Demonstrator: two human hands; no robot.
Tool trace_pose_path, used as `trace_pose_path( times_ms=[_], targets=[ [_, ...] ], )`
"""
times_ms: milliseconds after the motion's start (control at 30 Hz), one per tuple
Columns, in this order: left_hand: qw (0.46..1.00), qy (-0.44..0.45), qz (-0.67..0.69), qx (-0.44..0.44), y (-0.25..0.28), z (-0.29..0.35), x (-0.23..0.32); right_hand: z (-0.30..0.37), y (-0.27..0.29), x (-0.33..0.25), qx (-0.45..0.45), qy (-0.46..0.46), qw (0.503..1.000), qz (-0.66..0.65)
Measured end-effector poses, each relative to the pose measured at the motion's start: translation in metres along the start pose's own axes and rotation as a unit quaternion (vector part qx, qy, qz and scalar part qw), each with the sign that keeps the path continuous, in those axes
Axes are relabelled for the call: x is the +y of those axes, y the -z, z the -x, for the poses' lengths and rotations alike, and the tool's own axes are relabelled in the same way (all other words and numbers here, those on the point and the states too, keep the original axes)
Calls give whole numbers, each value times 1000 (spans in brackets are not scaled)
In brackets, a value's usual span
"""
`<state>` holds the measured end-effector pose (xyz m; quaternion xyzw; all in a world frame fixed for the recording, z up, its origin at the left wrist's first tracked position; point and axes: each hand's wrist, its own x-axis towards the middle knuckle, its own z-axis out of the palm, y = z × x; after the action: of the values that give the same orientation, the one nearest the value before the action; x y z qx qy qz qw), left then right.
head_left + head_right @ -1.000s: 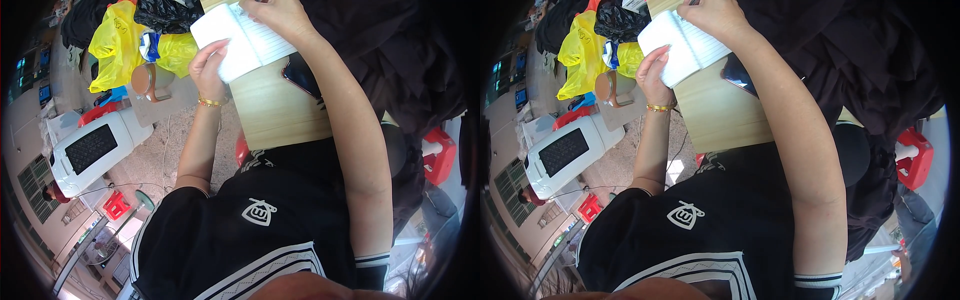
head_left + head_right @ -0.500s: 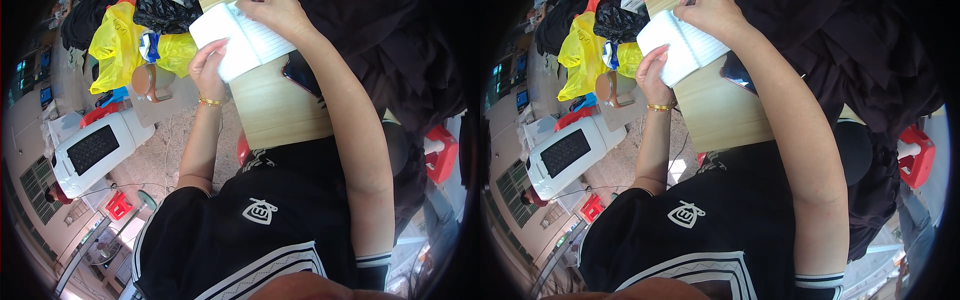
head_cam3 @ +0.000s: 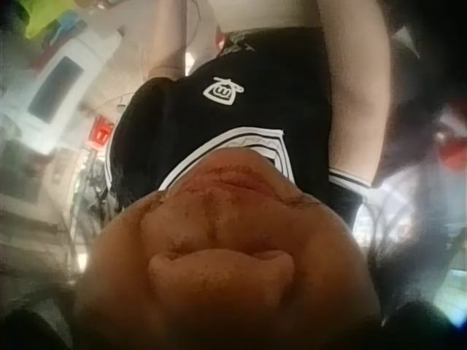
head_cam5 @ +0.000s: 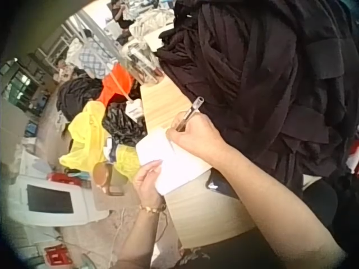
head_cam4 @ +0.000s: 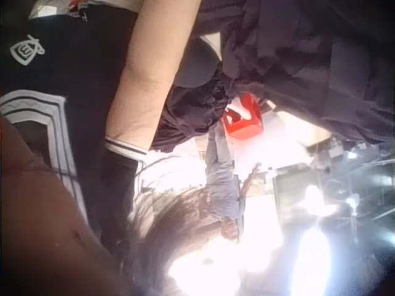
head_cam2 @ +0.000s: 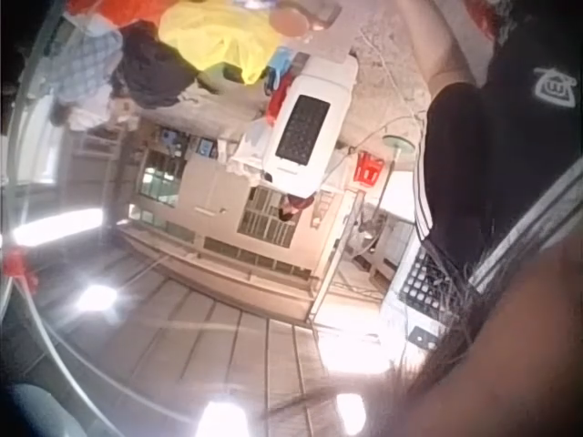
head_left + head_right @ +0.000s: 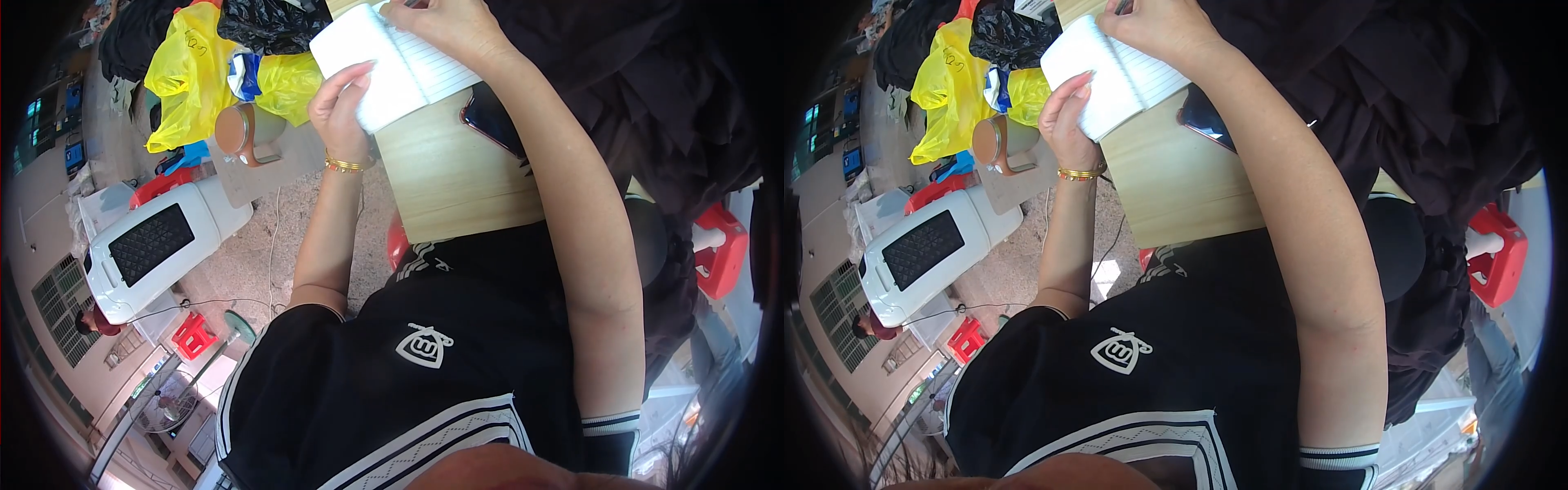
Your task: Trimming loose threads from fabric pieces using nippers and recording the count in a production logbook.
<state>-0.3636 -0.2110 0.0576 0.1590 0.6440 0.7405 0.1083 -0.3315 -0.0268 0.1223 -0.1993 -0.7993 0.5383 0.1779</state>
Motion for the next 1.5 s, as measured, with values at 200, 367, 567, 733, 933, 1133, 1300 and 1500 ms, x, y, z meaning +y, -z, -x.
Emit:
trace_pose_path(
  times_ms=[200,367,567,733,933,1133,1300,1500],
  targets=[
    [1000,-1,-2,-2,2,-1,-2,1,3,-4,0,0,1000,4],
    [1000,-1,8,-1,2,-1,-3,2,3,-2,-1,-11,1000,-10],
    [1000,-3,10,-1,2,-1,-3,2,3,-4,1,-10,999,-32],
    [1000,3,8,1,1,-1,-2,2,-1,3,17,42,999,-22],
    [1000,5,-4,-1,4,-1,-4,3,3,-4,8,10,1000,11],
    [1000,6,-7,0,4,-2,-4,2,3,-2,9,23,1000,-6],
    [1000,6,6,5,3,0,-4,0,0,0,9,-10,1000,-3],
    [1000,2,8,0,-1,0,-1,-1,-1,7,8,8,988,-157]
  ],
)
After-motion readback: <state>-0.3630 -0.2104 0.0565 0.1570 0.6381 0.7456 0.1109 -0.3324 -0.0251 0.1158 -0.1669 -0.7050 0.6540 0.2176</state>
